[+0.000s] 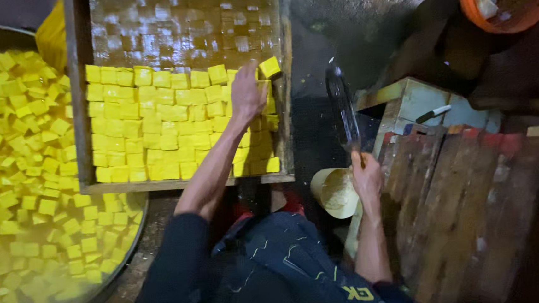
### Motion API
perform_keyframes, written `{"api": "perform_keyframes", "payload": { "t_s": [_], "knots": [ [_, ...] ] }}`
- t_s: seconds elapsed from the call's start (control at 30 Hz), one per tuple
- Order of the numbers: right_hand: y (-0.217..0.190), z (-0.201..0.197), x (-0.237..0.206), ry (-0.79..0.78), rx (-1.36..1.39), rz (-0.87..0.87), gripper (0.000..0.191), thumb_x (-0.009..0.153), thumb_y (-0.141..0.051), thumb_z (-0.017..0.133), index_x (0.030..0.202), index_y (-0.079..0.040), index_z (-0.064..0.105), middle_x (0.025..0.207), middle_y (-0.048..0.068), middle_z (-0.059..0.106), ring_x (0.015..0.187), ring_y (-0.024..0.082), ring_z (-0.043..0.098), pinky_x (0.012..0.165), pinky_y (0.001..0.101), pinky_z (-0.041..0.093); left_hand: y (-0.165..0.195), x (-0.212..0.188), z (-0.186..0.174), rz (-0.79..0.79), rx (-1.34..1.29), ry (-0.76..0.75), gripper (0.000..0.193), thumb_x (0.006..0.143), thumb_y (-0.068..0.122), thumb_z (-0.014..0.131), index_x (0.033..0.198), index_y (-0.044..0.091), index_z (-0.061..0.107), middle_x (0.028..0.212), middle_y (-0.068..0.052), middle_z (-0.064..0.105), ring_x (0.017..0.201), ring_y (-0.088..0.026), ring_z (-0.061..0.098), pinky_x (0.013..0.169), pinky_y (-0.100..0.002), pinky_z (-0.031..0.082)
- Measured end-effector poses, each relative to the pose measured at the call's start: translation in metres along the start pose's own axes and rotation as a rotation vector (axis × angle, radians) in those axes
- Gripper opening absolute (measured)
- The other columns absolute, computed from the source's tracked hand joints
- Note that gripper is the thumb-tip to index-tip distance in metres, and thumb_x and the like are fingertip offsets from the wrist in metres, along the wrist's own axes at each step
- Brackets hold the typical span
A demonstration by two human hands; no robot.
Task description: The person uses a slotted skimmer to scoop yellow tofu cubes from a large steaming vat of hot liquid and places them into a wooden tray, occasionally using a hand to arrange and level the cubes in the tray. The tray gradually fills with neatly arranged tofu as scooping continues.
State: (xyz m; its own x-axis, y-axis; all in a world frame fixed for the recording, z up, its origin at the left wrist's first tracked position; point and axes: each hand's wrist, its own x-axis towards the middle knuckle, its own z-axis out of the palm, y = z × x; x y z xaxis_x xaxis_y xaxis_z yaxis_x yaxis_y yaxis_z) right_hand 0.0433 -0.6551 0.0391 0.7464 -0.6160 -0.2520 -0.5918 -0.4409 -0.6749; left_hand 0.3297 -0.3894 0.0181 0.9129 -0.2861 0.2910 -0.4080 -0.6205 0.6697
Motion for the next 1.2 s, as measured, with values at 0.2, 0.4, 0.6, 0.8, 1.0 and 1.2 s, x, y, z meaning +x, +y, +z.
{"api": "perform_keyframes", "payload": {
  "t_s": [0.2, 0.4, 0.6, 0.8, 1.0, 1.2],
  "knots": [
    [0.079, -0.017, -0.016, 0.031, 0.076, 0.112, 0.033, 0.104, -0.03, 0.064, 0.101, 0.003, 0.069, 0.069, 0.007, 0.066, 0.055, 0.012, 0.059, 0.051, 0.0296, 0.047, -0.006, 0.074, 0.025, 0.315, 0.368, -0.544, 0.07, 0.074, 0.01, 0.075, 0.14, 0.01, 0.052, 0.147, -0.016, 0.053, 0.133, -0.039, 0.053, 0.11, -0.049, 0.045],
    [0.107, -0.024, -0.026, 0.06, 0.182, 0.173, 0.029, 0.106, -0.028, 0.062, 0.107, 0.001, 0.066, 0.073, 0.004, 0.067, 0.057, 0.009, 0.059, 0.052, 0.0262, 0.048, -0.045, 0.028, -0.006, 0.439, 0.363, -0.629, 0.072, 0.085, 0.006, 0.068, 0.154, 0.017, 0.046, 0.149, -0.024, 0.049, 0.128, -0.043, 0.053, 0.101, -0.054, 0.048],
    [0.015, 0.032, 0.016, -0.076, 0.276, 0.004, 0.029, 0.109, -0.028, 0.061, 0.106, 0.0, 0.065, 0.076, 0.003, 0.066, 0.058, 0.009, 0.058, 0.054, 0.0256, 0.047, -0.099, -0.129, -0.14, 0.095, 0.327, -0.596, 0.069, 0.086, 0.02, 0.061, 0.153, 0.019, 0.042, 0.148, -0.017, 0.054, 0.131, -0.036, 0.055, 0.109, -0.06, 0.041],
    [-0.14, 0.169, -0.022, -0.509, 0.445, -0.404, 0.022, 0.108, -0.023, 0.063, 0.112, -0.002, 0.059, 0.079, 0.003, 0.065, 0.064, 0.009, 0.06, 0.058, 0.0254, 0.049, -0.216, -0.354, -0.396, -1.192, 0.565, 0.814, 0.06, 0.106, 0.025, 0.061, 0.158, 0.008, 0.037, 0.157, -0.022, 0.047, 0.14, -0.036, 0.05, 0.119, -0.049, 0.04],
    [-0.257, 0.342, -0.154, -1.071, 0.188, -0.554, 0.024, 0.104, -0.022, 0.066, 0.112, 0.0, 0.069, 0.075, 0.0, 0.06, 0.064, 0.008, 0.054, 0.057, 0.0259, 0.044, -0.188, -0.52, -0.396, -1.404, 0.451, 0.719, 0.073, 0.1, 0.03, 0.064, 0.16, 0.003, 0.033, 0.161, -0.028, 0.028, 0.146, -0.047, 0.033, 0.121, -0.059, 0.026],
    [-0.326, 0.461, -0.284, -0.932, -0.67, -1.111, 0.052, 0.104, -0.05, 0.06, 0.095, 0.0, 0.071, 0.084, 0.023, 0.072, 0.081, 0.043, 0.068, 0.07, 0.0512, 0.051, -0.171, -0.542, -0.361, -1.169, 0.485, 0.493, 0.074, 0.095, 0.039, 0.068, 0.152, 0.002, 0.039, 0.16, -0.025, 0.031, 0.152, -0.044, 0.026, 0.122, -0.059, 0.026]
  ]
}}
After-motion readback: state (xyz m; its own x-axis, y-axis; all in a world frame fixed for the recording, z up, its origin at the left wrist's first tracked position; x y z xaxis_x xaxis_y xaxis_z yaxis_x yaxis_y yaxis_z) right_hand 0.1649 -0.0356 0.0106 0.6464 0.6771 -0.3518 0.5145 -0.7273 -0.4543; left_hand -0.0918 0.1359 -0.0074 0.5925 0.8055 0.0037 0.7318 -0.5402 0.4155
